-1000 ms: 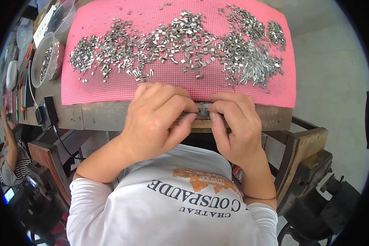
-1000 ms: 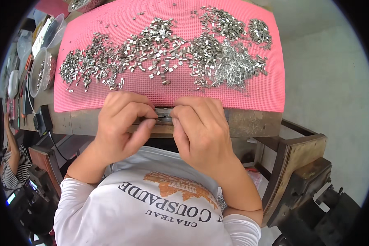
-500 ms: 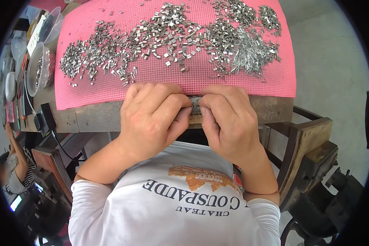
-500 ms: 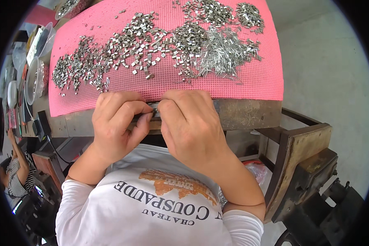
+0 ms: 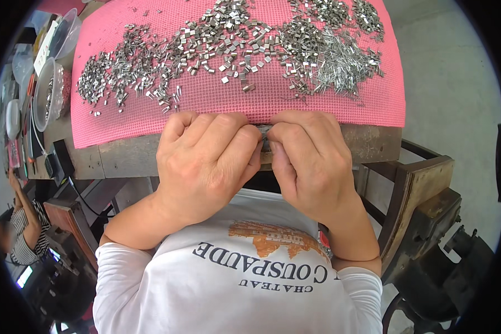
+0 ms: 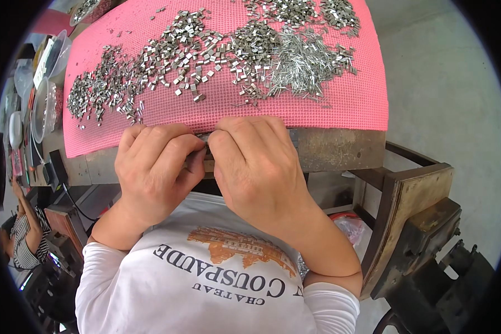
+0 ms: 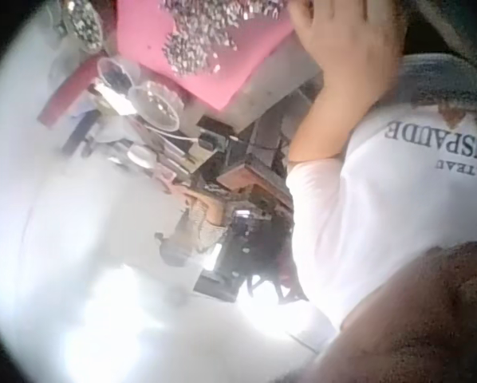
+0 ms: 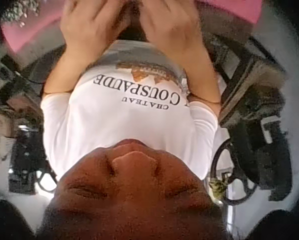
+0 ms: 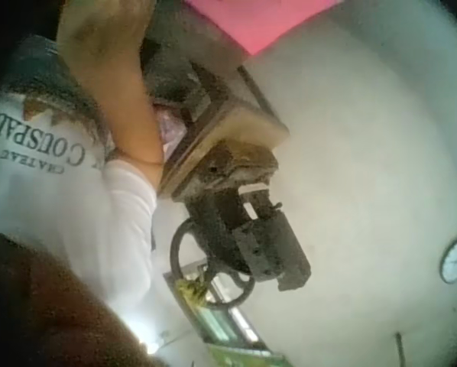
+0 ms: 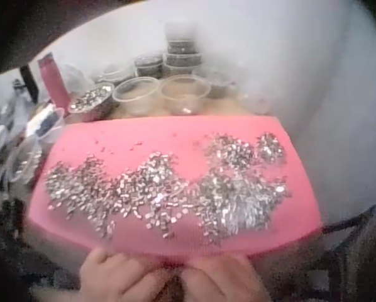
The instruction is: Picking small metal components and placing them into a specialized assembly fixture.
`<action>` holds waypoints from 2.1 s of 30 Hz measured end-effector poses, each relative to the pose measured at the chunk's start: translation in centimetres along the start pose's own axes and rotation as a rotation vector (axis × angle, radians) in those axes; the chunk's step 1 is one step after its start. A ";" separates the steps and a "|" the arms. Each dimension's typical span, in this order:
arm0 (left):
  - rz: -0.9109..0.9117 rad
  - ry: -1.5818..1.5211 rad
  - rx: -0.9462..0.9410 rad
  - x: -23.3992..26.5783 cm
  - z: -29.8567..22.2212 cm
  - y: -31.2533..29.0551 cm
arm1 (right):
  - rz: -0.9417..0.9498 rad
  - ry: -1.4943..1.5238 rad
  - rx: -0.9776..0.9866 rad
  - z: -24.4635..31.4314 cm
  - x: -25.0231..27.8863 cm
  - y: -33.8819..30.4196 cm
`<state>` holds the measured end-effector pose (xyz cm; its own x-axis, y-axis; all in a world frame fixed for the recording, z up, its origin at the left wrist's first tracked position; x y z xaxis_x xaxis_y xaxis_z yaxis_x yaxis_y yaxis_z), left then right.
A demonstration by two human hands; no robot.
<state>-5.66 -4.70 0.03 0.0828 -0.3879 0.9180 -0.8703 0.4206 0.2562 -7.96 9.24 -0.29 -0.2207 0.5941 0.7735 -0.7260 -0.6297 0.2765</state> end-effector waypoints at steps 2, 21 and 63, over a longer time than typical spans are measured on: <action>-0.003 -0.011 -0.016 0.0 0.1 0.0 | 0.008 0.002 0.001 0.1 0.1 0.1; -0.048 -0.206 -0.005 -0.7 1.8 -0.4 | -0.024 0.034 0.044 -0.7 -0.2 -0.3; -0.089 0.074 0.385 2.7 8.5 -3.3 | 0.060 -0.101 0.083 1.4 -6.2 9.6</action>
<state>-6.68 -14.10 -0.92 0.1884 -0.3430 0.9202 -0.9753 0.0446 0.2163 -12.62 -1.20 -1.62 -0.1925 0.5034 0.8424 -0.6562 -0.7043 0.2708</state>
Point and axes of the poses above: each hand's wrist, its own y-axis towards the middle knuckle, its own x-axis out of the back of the hand, z = x × y, the point moved 6 cm from there along y, towards the middle knuckle, and after that the axes turned 13 degrees about z, right-handed, at the moved point
